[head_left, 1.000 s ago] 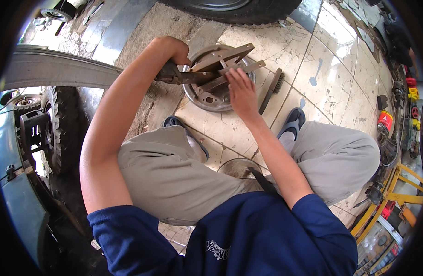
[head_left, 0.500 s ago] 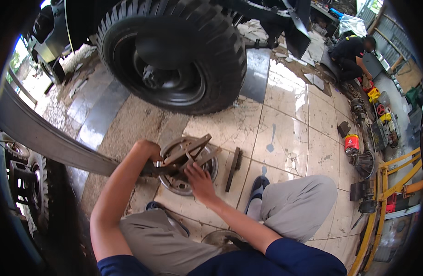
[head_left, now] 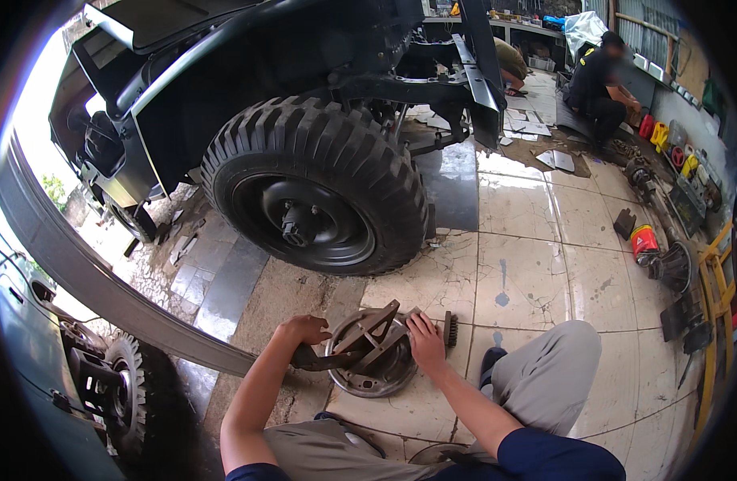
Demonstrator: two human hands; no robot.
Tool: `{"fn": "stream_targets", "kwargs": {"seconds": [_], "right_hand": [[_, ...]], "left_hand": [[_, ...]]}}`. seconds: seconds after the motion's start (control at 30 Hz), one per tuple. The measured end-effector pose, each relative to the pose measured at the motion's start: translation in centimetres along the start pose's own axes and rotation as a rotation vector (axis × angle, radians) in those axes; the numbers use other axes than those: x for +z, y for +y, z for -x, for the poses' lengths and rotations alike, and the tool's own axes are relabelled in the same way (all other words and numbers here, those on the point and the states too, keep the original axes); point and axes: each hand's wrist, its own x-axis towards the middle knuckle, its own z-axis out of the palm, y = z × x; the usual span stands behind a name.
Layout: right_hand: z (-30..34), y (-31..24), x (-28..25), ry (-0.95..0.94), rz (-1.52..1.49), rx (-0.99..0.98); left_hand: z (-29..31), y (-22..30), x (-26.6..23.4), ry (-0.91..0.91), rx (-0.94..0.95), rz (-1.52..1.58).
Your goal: The person sits on the floor and scrubs a brake assembly with a wire brush, repeatedly rotating the part to clean different surfaces. The person also picks up and repositions small metal components during the cleaning process.
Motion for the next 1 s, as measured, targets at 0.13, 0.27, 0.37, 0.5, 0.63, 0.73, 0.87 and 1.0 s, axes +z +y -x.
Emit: {"fn": "stream_targets", "kwargs": {"seconds": [0.13,0.27,0.37,0.5,0.63,0.73,0.87,1.0], "right_hand": [[1.3,-2.4,0.4,-0.061,0.01,-0.045],[5.3,-7.4,1.1,-0.203,-0.107,-0.234],[6.2,-8.8,0.9,-0.292,-0.157,-0.279],[5.0,-6.8,1.1,-0.23,-0.233,-0.263],[2.9,-3.8,1.2,0.004,-0.113,-0.117],[1.5,-2.5,1.0,0.06,-0.111,-0.001],[1.4,-2.1,0.8,0.059,-0.083,0.028],[2.6,-5.4,1.3,-0.038,-0.091,-0.102]], "left_hand": [[1.1,-1.2,-1.2,-0.016,-0.117,0.101],[0.9,-1.7,-1.7,-0.091,-0.201,0.155],[0.0,-1.4,0.1,-0.214,-0.163,0.012],[-0.3,-0.7,0.3,-0.205,-0.18,-0.018],[-0.2,-0.7,0.8,-0.111,-0.171,-0.043],[-0.4,-1.1,1.0,-0.122,-0.172,-0.046],[0.0,0.0,0.2,-0.117,-0.181,0.002],[0.5,-0.6,-0.6,-0.125,-0.133,0.019]]}}
